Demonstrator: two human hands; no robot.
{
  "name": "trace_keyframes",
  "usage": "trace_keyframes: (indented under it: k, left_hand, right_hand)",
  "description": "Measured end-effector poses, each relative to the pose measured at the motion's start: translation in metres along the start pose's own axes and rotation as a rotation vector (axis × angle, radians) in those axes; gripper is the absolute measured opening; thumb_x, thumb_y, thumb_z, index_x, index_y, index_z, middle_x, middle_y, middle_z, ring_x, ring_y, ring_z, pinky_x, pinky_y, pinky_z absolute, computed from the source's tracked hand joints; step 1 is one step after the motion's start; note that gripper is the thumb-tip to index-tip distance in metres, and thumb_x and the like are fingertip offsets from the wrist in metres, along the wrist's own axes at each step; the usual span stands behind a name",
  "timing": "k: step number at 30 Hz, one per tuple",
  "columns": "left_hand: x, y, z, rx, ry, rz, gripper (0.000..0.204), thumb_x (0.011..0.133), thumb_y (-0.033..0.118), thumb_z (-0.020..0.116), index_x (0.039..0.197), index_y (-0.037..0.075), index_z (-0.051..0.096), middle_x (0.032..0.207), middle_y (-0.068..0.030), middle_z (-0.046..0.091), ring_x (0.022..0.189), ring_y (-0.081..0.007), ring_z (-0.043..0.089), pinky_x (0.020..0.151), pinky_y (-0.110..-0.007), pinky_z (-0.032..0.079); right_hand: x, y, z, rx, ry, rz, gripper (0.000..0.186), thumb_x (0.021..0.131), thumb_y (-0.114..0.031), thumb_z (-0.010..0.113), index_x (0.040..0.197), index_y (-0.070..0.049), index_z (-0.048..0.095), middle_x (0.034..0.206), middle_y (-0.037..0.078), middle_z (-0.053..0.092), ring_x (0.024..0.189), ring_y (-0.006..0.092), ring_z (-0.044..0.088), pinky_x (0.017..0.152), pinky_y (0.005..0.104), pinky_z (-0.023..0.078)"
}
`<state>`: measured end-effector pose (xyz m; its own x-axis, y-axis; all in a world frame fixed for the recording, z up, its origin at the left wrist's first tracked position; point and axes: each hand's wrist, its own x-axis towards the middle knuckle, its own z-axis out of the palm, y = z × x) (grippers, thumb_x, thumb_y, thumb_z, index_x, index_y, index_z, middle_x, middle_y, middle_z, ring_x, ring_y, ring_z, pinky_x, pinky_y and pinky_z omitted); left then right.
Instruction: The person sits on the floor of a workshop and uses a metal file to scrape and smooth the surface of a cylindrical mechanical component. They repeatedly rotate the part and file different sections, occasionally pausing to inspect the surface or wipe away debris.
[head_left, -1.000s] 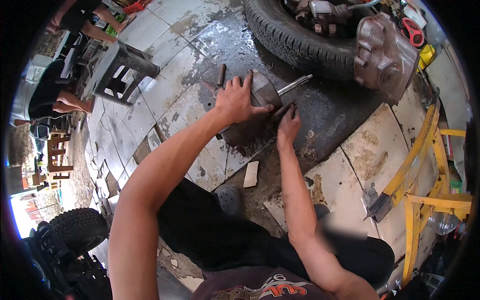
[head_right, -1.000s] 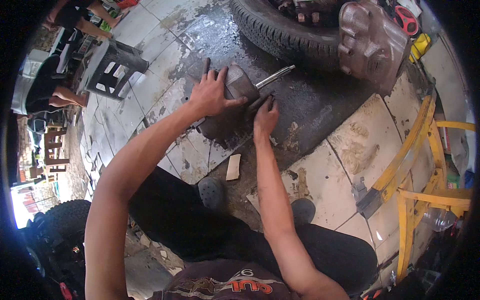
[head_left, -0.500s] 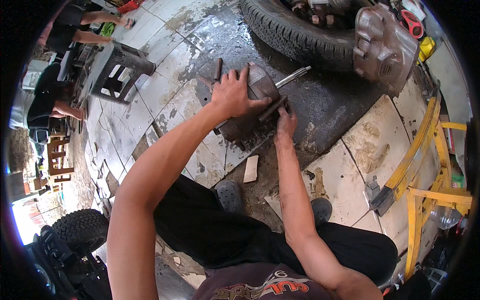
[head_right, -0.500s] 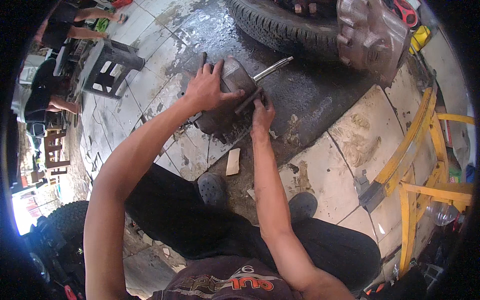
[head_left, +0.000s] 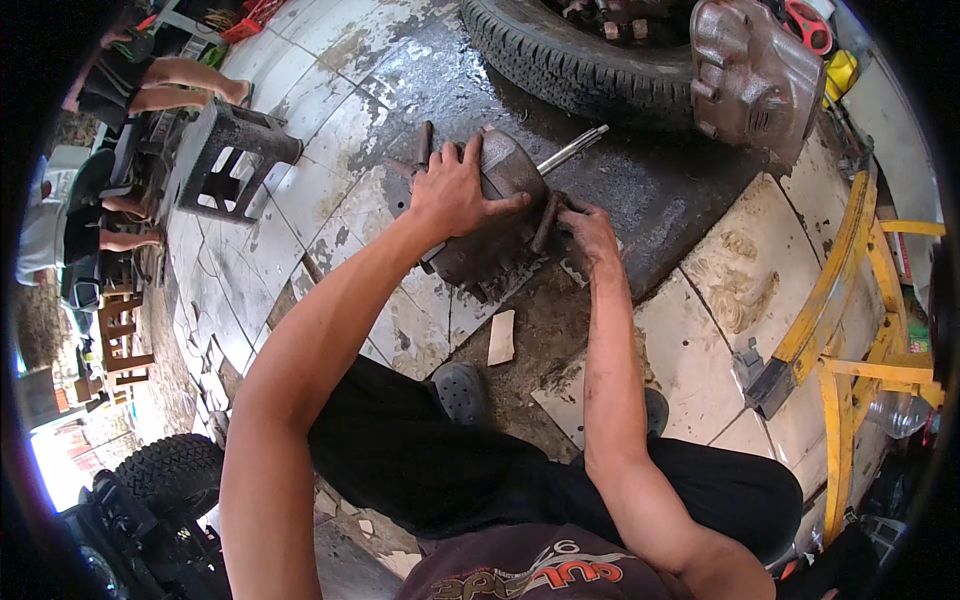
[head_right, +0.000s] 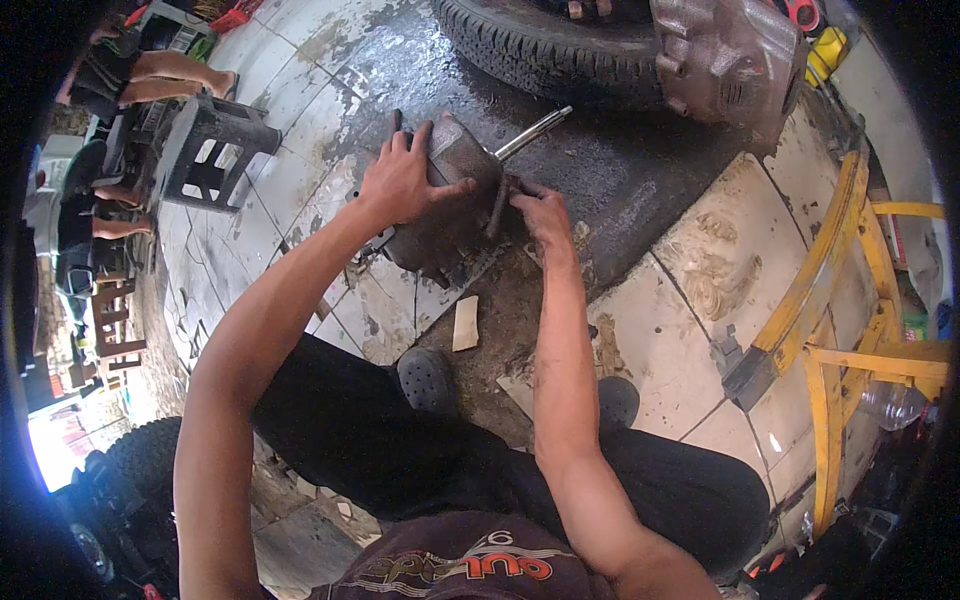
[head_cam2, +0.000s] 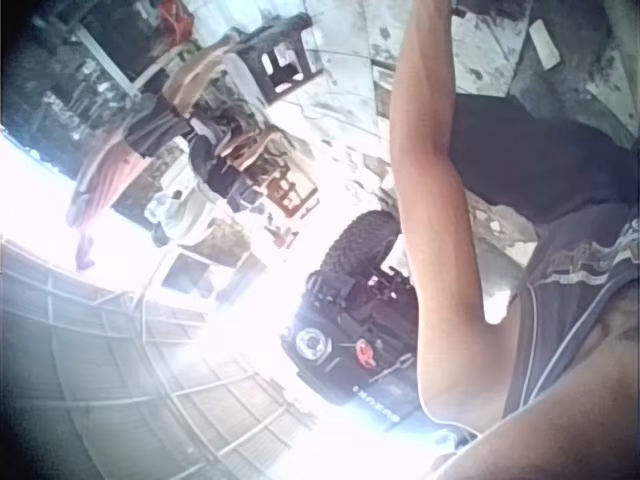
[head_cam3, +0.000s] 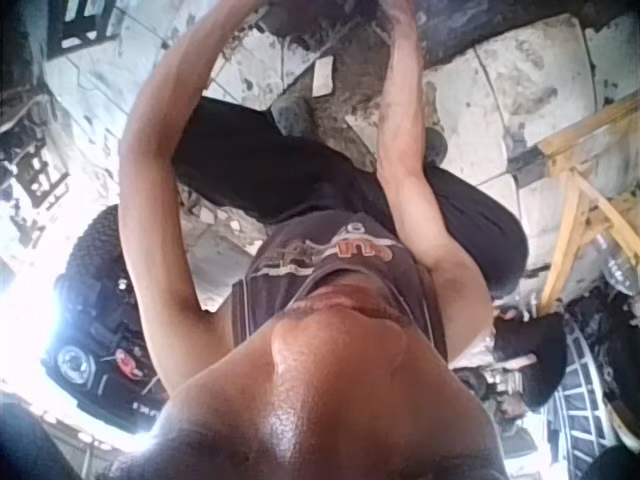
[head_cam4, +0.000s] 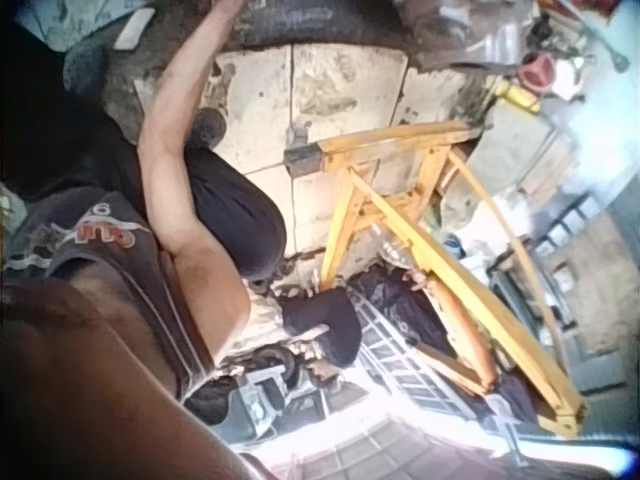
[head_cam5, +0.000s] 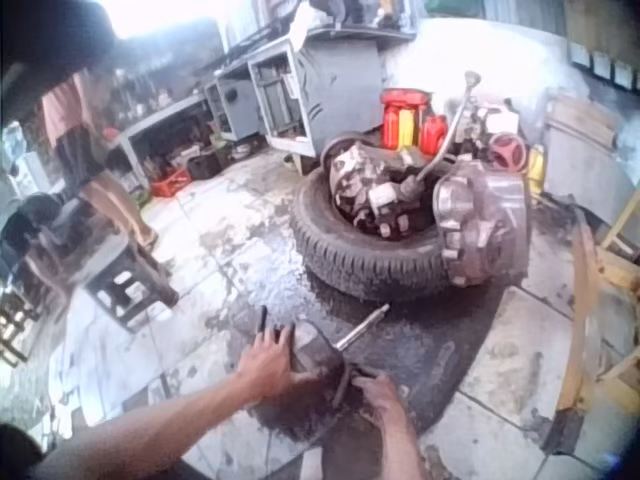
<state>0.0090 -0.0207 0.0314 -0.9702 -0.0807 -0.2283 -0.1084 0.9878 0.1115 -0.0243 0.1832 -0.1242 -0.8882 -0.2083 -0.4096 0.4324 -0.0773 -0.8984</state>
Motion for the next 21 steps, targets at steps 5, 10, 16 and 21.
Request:
trace_keyframes:
  k: [5,10,16,21]
  left_hand:
    - [-0.001,-0.010,0.010,0.030,0.085,0.009,0.123,0.071,0.086,0.060,0.155,0.002,0.027,0.143,-0.0333,0.039,0.133,-0.0470,0.044,0.103,-0.054,0.045]
    - [0.001,-0.010,0.015,0.059,0.116,0.020,0.123,0.072,0.086,0.060,0.155,0.002,0.027,0.143,-0.0338,0.038,0.132,-0.0485,0.045,0.103,-0.055,0.045]
    - [0.001,-0.006,0.008,0.036,0.071,0.012,0.123,0.072,0.086,0.060,0.155,0.002,0.026,0.148,-0.0373,0.031,0.135,-0.0510,0.042,0.105,-0.054,0.044]
    - [0.001,-0.006,0.011,0.048,0.071,0.008,0.124,0.072,0.086,0.060,0.155,0.001,0.024,0.155,-0.0385,0.023,0.136,-0.0517,0.040,0.107,-0.053,0.043]
  right_hand:
    - [-0.011,-0.014,0.011,-0.322,0.068,-0.063,0.036,0.085,-0.026,0.075,0.110,0.000,0.075,0.096,0.007,0.076,0.085,0.0147,0.066,0.078,0.0320,0.051]
    - [-0.020,-0.023,0.013,-0.280,0.070,-0.069,0.037,0.087,-0.030,0.075,0.110,-0.001,0.074,0.092,0.011,0.077,0.084,0.0123,0.066,0.077,0.0311,0.051]
    - [-0.018,-0.006,0.010,-0.245,0.103,-0.163,0.038,0.086,-0.031,0.075,0.112,-0.003,0.074,0.094,0.016,0.076,0.086,0.0152,0.069,0.079,0.0318,0.052]
    - [-0.017,-0.002,0.027,-0.421,0.281,-0.201,0.039,0.086,-0.034,0.075,0.111,-0.004,0.074,0.097,0.019,0.075,0.091,0.0260,0.072,0.082,0.0343,0.053]
